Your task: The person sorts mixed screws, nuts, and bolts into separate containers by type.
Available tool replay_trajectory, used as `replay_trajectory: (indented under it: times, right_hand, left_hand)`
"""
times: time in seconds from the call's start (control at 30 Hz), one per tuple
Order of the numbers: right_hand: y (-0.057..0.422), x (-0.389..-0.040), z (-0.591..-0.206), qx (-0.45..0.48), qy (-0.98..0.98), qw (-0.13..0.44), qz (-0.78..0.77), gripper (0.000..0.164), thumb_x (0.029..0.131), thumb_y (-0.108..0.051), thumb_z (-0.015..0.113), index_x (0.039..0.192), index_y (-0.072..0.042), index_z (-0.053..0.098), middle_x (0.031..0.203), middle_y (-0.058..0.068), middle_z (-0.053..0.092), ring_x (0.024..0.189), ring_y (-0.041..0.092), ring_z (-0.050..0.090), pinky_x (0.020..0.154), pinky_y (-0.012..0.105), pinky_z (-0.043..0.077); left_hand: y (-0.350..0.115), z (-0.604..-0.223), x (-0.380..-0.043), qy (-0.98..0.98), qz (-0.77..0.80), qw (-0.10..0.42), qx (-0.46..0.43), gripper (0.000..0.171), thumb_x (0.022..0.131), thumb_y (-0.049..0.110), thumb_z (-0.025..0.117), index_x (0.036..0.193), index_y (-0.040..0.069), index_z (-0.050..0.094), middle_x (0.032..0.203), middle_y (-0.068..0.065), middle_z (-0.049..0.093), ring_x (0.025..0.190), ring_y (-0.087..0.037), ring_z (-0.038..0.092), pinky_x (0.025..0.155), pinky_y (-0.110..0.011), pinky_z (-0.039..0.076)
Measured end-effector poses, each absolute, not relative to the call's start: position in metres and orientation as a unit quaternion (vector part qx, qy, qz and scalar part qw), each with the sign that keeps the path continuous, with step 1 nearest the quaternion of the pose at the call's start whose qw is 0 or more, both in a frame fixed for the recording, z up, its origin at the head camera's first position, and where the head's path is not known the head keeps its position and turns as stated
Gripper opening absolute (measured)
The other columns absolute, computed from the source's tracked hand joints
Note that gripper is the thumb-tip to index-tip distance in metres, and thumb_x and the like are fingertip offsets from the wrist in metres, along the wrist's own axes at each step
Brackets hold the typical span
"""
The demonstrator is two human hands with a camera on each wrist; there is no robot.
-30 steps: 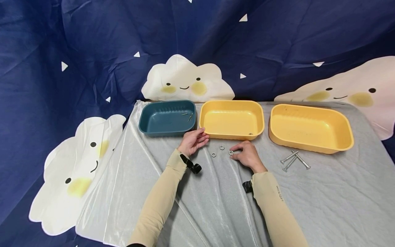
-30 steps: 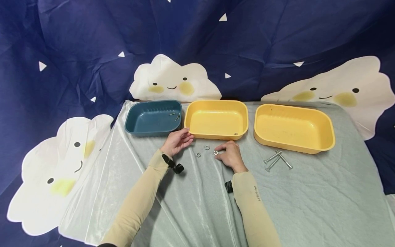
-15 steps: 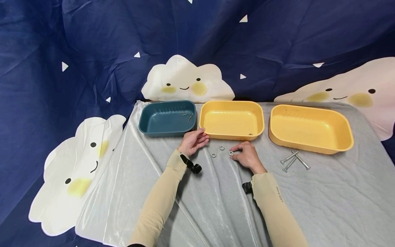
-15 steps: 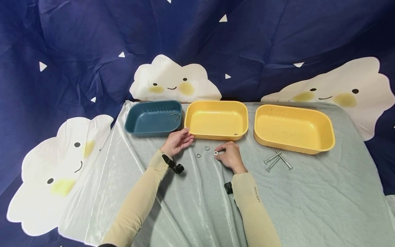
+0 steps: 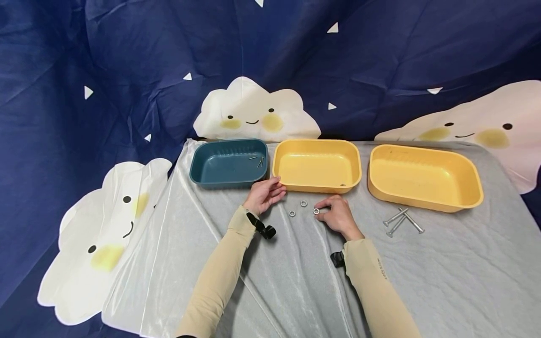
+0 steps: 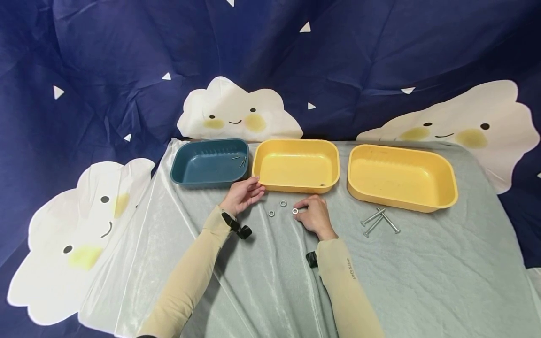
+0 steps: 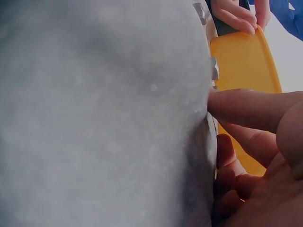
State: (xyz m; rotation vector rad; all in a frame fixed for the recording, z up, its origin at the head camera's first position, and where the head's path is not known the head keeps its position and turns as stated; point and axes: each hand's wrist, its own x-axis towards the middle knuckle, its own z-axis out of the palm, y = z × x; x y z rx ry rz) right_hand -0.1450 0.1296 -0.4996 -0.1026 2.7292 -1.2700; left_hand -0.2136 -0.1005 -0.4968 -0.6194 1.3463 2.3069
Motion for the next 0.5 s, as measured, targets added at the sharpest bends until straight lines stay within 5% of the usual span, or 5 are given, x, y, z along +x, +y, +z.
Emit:
replay_trajectory:
  times: [0.5]
  right_hand:
    - [0.13,-0.1443,-0.5016,-0.039,0.904,0.054,-0.423,0.02,0.073,-0.005,0.076,0.093,0.0,0.074,0.105,0.021,0.061,0.107,0.036,0.054,0.097,0.047,0.042]
  left_hand:
    - [-0.1005,-0.4975,-0.2131,0.479,0.827,0.198,-0.22,0.007,0.092,0.011,0.064,0.088,0.005,0.064,0.069,-0.004,0.067,0.065,-0.015,0.07,0.061,-0.026,0.061]
